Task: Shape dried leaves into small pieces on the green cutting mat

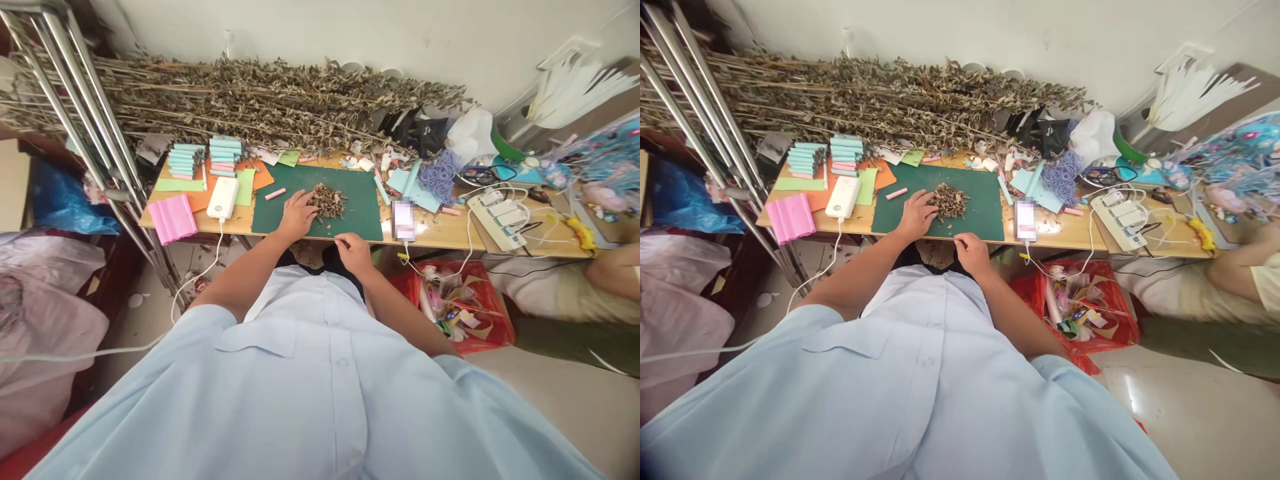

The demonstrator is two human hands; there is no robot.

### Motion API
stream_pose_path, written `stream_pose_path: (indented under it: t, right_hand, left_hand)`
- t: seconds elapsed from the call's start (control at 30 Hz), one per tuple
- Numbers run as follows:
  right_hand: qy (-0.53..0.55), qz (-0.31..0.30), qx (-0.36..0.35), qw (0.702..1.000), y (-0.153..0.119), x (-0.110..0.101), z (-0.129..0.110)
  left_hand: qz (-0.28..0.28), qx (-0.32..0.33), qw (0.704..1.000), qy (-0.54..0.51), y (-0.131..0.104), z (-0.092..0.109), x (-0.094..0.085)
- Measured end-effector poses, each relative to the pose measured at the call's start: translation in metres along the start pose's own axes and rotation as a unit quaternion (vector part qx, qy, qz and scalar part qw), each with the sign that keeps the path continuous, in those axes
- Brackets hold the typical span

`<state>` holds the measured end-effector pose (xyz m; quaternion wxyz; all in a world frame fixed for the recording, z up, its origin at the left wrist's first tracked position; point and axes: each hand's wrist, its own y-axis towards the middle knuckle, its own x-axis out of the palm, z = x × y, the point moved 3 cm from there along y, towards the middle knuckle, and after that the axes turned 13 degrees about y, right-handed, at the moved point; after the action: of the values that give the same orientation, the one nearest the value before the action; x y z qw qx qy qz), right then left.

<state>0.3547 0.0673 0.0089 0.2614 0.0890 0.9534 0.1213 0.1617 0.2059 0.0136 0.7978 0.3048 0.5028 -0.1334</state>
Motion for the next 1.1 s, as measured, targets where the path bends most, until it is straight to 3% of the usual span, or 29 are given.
stream_pose_path:
  t: [0.17,0.3,0.43,0.63,0.93,1.1]
  right_hand:
    - [-0.063,-0.033,0.007,0.997,0.061,0.021,-0.006]
    - [-0.107,-0.048,0.057,0.992,0.084,0.031,0.000]
    - [-0.149,-0.066,0.094,0.982,0.090,0.035,-0.001]
    - [-0.188,-0.086,0.072,0.976,0.088,0.038,-0.006]
    - [-0.075,-0.003,0.020,0.997,0.088,0.020,-0.003]
    - [-0.027,0.019,0.064,0.997,0.099,0.011,0.007]
  left_hand:
    - [-0.008,-0.004,1.000,0.002,-0.002,0.002,0.001]
    - [-0.009,-0.008,1.000,-0.012,-0.003,0.003,0.002]
    - [-0.015,-0.002,1.000,-0.021,-0.003,0.003,0.004]
    - [-0.015,0.014,1.000,-0.018,-0.004,0.004,0.008]
    - [-0.006,0.007,1.000,-0.023,-0.002,0.002,0.003]
    - [0.006,0.007,1.000,-0.019,0.000,0.003,0.002]
